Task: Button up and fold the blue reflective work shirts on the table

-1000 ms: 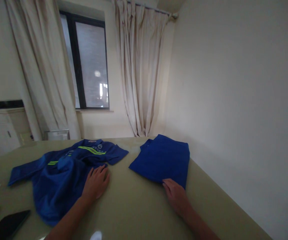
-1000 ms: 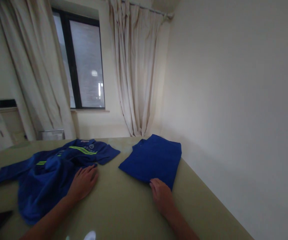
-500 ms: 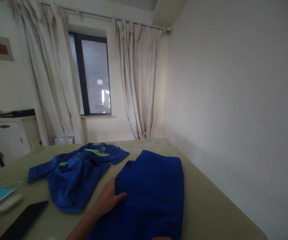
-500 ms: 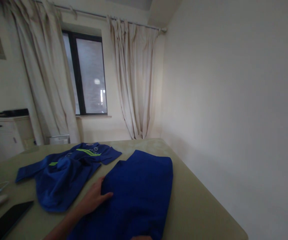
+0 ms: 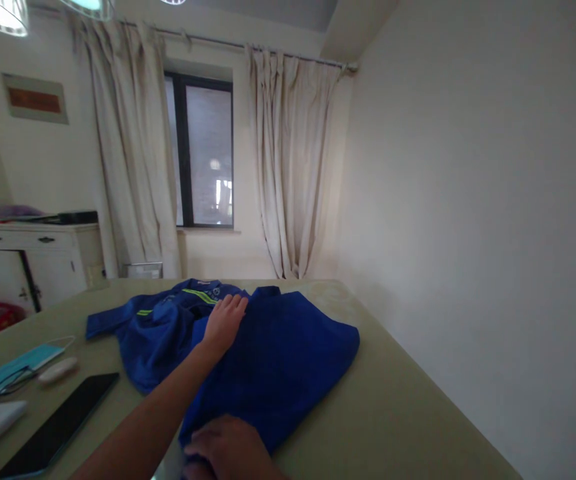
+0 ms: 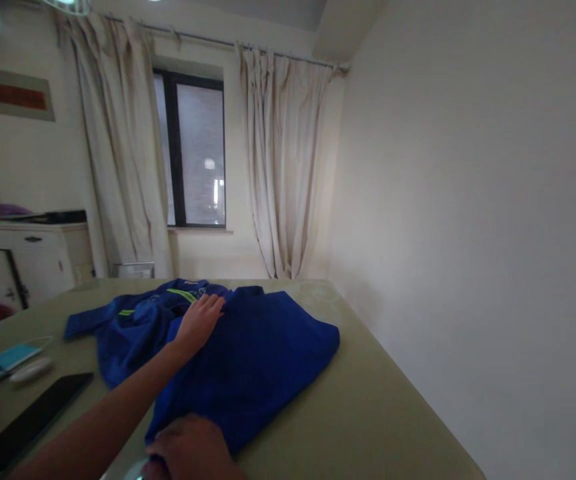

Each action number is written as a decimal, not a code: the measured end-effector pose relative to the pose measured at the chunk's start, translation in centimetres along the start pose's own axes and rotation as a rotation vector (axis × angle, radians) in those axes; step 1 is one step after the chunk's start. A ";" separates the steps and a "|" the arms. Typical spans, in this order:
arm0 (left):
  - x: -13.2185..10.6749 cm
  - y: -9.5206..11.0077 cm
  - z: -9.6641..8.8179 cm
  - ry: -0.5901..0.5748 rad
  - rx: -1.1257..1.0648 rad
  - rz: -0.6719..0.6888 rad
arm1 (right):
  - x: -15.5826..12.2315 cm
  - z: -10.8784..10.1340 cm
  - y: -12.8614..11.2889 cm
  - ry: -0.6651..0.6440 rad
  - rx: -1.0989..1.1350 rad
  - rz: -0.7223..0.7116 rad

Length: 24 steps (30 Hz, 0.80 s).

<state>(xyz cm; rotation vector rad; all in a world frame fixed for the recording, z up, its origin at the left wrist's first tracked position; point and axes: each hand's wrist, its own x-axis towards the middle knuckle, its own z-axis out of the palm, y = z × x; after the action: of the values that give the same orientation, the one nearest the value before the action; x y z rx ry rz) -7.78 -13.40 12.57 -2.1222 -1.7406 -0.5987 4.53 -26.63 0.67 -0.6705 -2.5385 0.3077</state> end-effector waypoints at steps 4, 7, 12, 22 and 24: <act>-4.6 -3.3 1.6 -0.028 0.056 0.011 | -3.4 -4.1 2.7 -0.030 0.084 0.283; -7.4 -4.8 3.1 -0.019 0.074 -0.018 | -6.2 -5.9 5.7 -0.091 0.027 0.382; -4.3 -3.7 3.0 0.091 0.053 -0.030 | -5.8 -3.1 6.2 -0.145 0.003 0.369; 1.2 1.9 -1.8 0.353 -0.048 0.400 | 5.1 0.7 8.8 0.190 -0.102 0.690; -1.5 1.7 -2.2 0.408 -0.052 0.475 | 6.0 -0.2 9.6 0.265 -0.137 0.714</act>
<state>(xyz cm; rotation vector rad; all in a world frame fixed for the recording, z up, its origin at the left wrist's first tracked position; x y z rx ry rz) -6.64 -16.06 13.73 -2.1485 -0.9729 -0.8617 3.93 -15.36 0.03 -1.5522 -2.0037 0.2570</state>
